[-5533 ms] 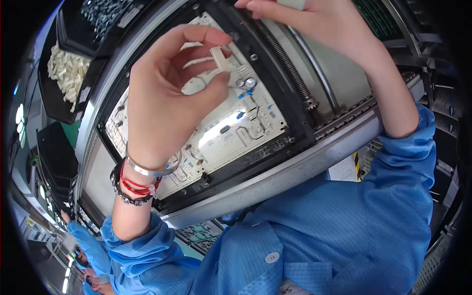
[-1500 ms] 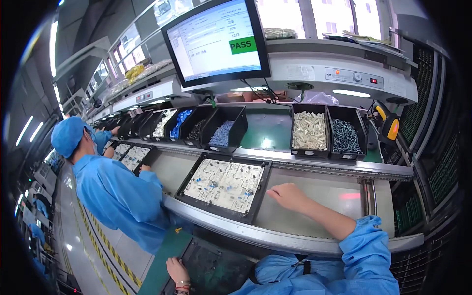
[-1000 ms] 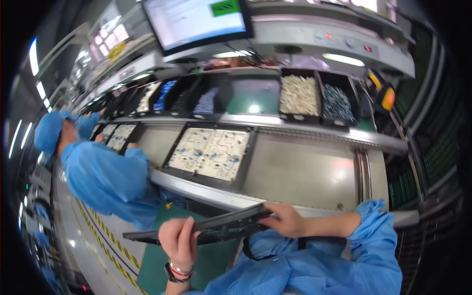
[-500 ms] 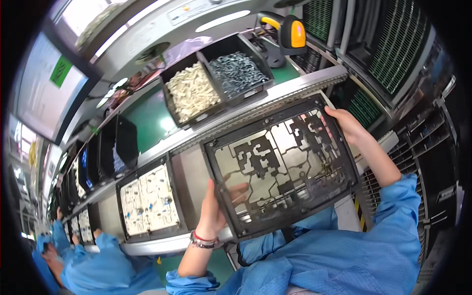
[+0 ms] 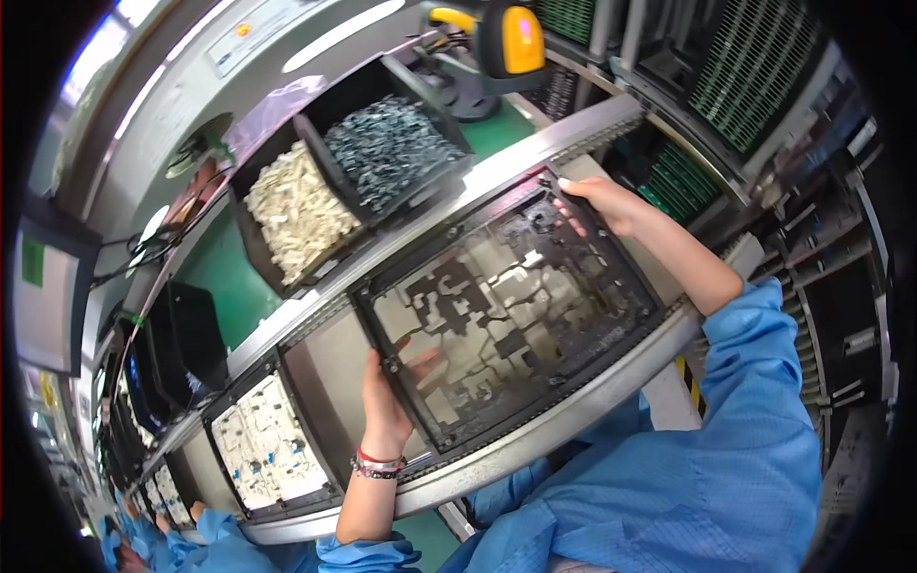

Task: The recorder inserts electronic components onto a printed circuit board on a production line.

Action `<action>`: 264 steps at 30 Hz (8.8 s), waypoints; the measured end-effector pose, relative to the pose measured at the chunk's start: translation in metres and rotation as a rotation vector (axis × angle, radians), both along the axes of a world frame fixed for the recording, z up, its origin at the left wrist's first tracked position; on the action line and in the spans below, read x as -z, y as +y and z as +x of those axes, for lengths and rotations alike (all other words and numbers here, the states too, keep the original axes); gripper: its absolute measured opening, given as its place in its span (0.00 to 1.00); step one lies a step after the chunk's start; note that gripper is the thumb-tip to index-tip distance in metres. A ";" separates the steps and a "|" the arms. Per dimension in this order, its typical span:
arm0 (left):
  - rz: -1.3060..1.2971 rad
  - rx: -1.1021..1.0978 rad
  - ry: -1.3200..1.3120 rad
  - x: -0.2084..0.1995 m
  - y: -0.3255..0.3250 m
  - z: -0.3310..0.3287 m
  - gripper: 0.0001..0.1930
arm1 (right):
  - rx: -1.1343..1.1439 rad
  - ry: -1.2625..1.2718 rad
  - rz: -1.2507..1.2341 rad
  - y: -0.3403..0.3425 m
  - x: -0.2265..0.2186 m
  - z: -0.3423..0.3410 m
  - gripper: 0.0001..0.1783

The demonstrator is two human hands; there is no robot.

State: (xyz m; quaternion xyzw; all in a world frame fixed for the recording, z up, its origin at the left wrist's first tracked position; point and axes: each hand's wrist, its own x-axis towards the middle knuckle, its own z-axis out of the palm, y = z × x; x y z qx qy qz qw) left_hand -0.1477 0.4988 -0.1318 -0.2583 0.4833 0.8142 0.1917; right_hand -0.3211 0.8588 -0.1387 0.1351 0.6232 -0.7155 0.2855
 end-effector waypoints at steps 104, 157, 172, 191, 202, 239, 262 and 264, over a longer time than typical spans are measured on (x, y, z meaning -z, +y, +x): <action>-0.354 -0.082 0.458 -0.119 0.044 0.074 0.22 | 0.048 0.069 0.166 0.048 -0.142 0.133 0.21; -1.589 0.948 1.033 -0.112 0.107 0.005 0.29 | -0.066 1.006 1.071 0.031 -0.084 0.072 0.08; -1.287 1.117 0.853 -0.152 0.058 0.081 0.19 | -0.993 1.320 0.401 0.003 -0.110 0.191 0.21; -1.320 1.197 0.897 -0.142 0.040 0.080 0.21 | -0.908 1.256 0.613 0.087 -0.138 0.159 0.20; -1.512 1.270 1.332 -0.147 0.053 0.065 0.10 | -0.890 1.438 0.868 0.089 -0.112 0.188 0.15; -1.705 0.278 1.177 -0.140 0.052 -0.087 0.07 | -0.145 1.684 0.991 -0.064 -0.147 0.014 0.11; -0.194 0.122 0.517 -0.130 0.055 -0.002 0.11 | -0.139 1.450 0.734 -0.058 -0.172 0.038 0.09; -0.236 0.185 0.622 -0.112 0.044 0.020 0.12 | -0.312 1.184 0.451 -0.063 -0.173 0.068 0.10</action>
